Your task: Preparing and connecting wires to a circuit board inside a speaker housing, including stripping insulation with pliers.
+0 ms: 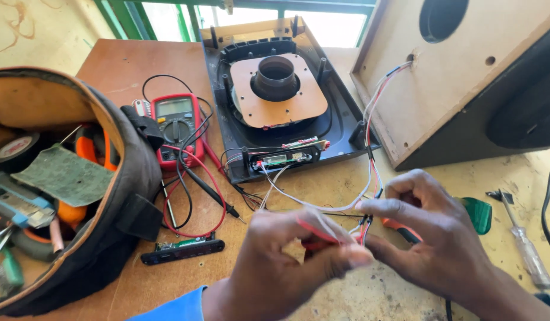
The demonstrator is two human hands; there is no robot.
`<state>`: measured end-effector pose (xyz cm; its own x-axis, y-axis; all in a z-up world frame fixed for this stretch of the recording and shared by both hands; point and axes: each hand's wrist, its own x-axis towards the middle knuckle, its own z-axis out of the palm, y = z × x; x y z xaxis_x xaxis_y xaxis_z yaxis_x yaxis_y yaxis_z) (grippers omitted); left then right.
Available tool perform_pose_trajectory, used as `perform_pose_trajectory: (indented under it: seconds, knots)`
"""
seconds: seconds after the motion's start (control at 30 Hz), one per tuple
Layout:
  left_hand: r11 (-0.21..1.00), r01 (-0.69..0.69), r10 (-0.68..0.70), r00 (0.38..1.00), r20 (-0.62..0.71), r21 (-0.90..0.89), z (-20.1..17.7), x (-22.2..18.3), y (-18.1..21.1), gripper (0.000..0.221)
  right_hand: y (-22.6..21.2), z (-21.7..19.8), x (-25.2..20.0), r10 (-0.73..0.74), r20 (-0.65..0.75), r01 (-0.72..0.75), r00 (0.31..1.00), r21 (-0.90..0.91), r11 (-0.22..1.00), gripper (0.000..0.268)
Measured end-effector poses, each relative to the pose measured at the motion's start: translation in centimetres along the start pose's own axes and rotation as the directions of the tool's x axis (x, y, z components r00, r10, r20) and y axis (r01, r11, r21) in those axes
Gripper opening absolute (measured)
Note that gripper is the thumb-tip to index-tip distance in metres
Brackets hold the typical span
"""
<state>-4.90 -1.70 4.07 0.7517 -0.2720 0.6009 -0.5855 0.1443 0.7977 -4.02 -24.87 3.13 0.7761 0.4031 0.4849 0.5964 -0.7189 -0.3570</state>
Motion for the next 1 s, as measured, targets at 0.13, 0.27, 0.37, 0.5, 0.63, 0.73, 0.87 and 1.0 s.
perform_pose_trajectory:
  seconds: [0.13,0.27,0.37,0.5,0.63,0.73,0.87,1.0]
  knots:
    - [0.914,0.334,-0.349,0.937,-0.026,-0.231,-1.0,1.0,0.3,0.027,-1.9,0.2,1.0,-0.062,-0.032,0.065,0.998,0.124,0.99,0.023]
    - [0.815,0.328,-0.404,0.913,-0.062,-0.477,-1.8,1.6,-0.2,0.022,-2.4,0.1,2.3,0.095,0.084,-0.115,0.992,0.278,0.954,0.017]
    - [0.828,0.31,-0.418,0.897,-0.145,-0.466,-2.6,2.3,-0.4,0.02,-2.0,-0.1,3.0,0.519,0.169,-0.545,0.838,0.275,0.792,0.024]
    - [0.847,0.298,-0.412,0.892,-0.188,-0.439,-3.6,2.7,-0.9,0.024,-1.1,0.6,3.3,0.586,0.24,-0.611,0.774,0.526,0.591,0.025]
    - [0.841,0.324,-0.43,0.887,-0.171,-0.433,-3.5,2.6,-1.0,0.024,0.0,0.8,2.9,0.525,0.259,-0.533,0.811,0.696,0.481,0.029]
    - [0.852,0.302,-0.407,0.896,-0.177,-0.428,-3.3,2.7,-1.4,0.024,-0.4,0.7,3.0,0.557,0.289,-0.574,0.779,0.687,0.446,0.031]
    - [0.853,0.294,-0.403,0.896,-0.186,-0.431,-3.2,2.8,-1.3,0.024,0.4,0.9,2.8,0.463,0.32,-0.515,0.827,0.761,0.395,0.036]
    - [0.837,0.271,-0.397,0.898,-0.187,-0.474,-3.0,2.5,-1.0,0.043,0.1,0.4,3.1,0.49,0.341,-0.543,0.802,0.758,0.362,0.036]
